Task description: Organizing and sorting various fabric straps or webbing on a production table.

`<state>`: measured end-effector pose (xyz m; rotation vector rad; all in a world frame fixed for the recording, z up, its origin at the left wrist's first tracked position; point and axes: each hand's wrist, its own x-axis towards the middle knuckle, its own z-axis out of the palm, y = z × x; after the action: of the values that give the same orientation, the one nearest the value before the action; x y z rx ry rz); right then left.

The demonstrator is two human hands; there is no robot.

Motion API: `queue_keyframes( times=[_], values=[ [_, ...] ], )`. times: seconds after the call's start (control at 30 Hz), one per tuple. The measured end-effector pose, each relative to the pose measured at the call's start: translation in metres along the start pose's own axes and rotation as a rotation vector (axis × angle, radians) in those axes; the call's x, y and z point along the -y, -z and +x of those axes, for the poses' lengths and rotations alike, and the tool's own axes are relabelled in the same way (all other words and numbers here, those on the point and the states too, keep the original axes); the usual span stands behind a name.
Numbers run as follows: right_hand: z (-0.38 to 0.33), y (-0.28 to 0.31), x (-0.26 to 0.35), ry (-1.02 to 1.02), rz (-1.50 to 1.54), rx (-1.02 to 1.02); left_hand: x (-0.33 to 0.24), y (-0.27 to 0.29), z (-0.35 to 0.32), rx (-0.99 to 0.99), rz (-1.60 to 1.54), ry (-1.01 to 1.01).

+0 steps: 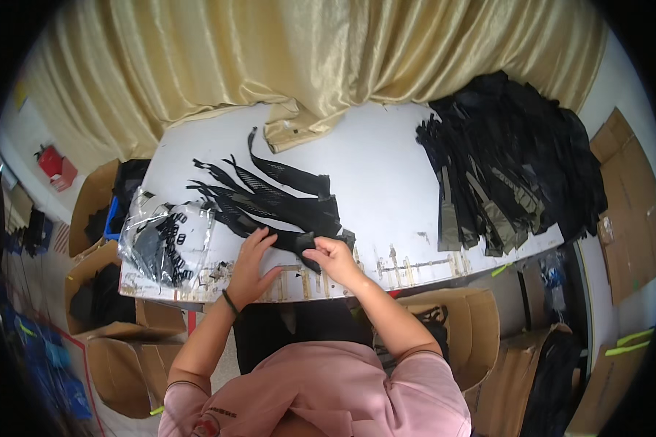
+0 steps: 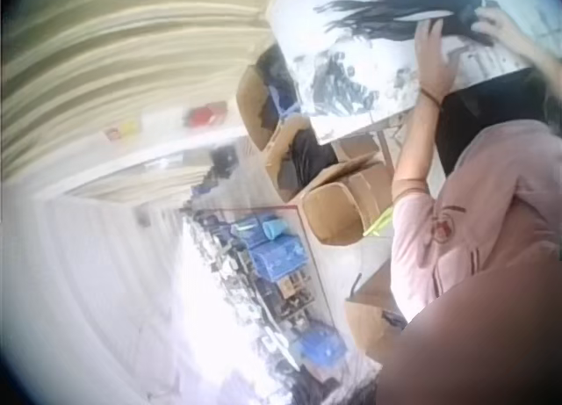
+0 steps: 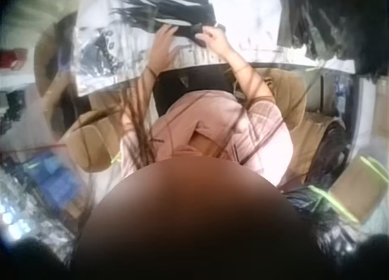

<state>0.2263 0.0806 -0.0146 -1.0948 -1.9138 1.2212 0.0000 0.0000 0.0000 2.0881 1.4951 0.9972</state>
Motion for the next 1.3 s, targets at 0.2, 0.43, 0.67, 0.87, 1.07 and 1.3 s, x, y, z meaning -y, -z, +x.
queue_keyframes(
  times=[0.2,0.43,0.67,0.87,1.07,1.3],
  values=[
    [0.038,0.005,0.023,-0.359,0.914,0.078,-0.001,-0.001,0.06,-0.095,0.177,-0.251],
    [0.019,-0.034,0.031,-0.052,0.797,-0.346,0.022,-0.026,0.063,0.018,-0.581,0.297],
    [0.007,-0.024,0.043,0.397,-0.581,-0.394,0.018,-0.033,0.055,0.104,-0.661,0.264],
    [0.006,-0.015,0.029,0.18,-0.574,-0.294,0.013,-0.042,0.042,-0.011,-0.524,0.286],
    [0.032,0.003,0.024,0.701,-0.645,-0.393,-0.003,-0.045,0.032,-0.068,-0.291,0.079],
    [0.022,-0.021,-0.015,-0.322,0.533,-0.178,-0.008,-0.052,0.018,-0.156,0.01,-0.084]
  ],
)
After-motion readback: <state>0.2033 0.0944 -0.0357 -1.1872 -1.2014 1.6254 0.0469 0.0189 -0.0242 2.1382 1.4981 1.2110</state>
